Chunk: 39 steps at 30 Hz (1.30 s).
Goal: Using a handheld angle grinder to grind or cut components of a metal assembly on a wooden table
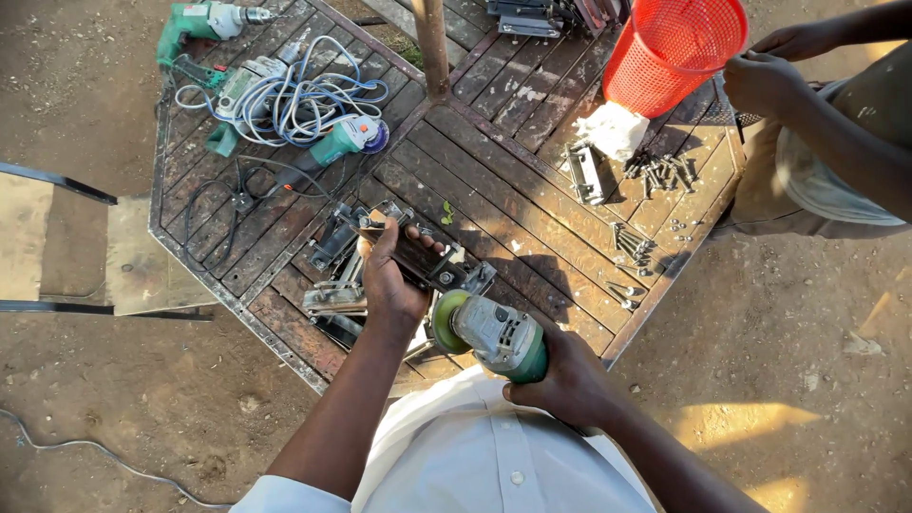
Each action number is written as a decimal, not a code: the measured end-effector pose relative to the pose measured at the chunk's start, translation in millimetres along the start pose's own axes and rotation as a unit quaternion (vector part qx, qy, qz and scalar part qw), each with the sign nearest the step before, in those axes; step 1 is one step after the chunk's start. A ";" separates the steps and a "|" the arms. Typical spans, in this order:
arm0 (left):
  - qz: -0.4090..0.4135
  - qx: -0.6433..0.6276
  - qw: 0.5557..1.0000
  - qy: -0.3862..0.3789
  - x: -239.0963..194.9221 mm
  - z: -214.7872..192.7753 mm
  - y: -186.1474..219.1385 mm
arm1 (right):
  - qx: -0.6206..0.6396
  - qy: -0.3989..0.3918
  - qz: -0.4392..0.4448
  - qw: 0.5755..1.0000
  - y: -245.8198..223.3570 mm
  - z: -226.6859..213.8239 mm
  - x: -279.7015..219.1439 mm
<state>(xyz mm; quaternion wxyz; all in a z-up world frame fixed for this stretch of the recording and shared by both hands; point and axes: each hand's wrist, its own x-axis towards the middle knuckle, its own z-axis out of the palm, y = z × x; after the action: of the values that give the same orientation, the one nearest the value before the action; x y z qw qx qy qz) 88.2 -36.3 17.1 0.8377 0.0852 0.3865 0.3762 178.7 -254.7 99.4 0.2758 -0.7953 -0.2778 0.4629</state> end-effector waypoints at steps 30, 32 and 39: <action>-0.051 -0.012 0.997 -0.050 7.3 17.5 -21.8 | 0.232 -0.068 0.039 0.969 71.7 -34.4 52.4; -0.059 0.045 0.997 -0.004 8.0 30.4 -21.3 | 0.232 -0.061 0.039 0.970 85.0 -34.2 54.3; -0.186 0.331 0.906 0.188 81.2 11.2 -70.6 | 0.208 -0.022 0.133 0.969 102.3 -43.6 45.9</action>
<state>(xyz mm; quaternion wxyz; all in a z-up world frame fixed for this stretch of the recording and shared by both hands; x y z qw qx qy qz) 170.0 -27.7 -53.2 0.7278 0.2119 0.6481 0.0733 255.6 -301.6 19.8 0.3651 -0.7401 -0.0730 0.5601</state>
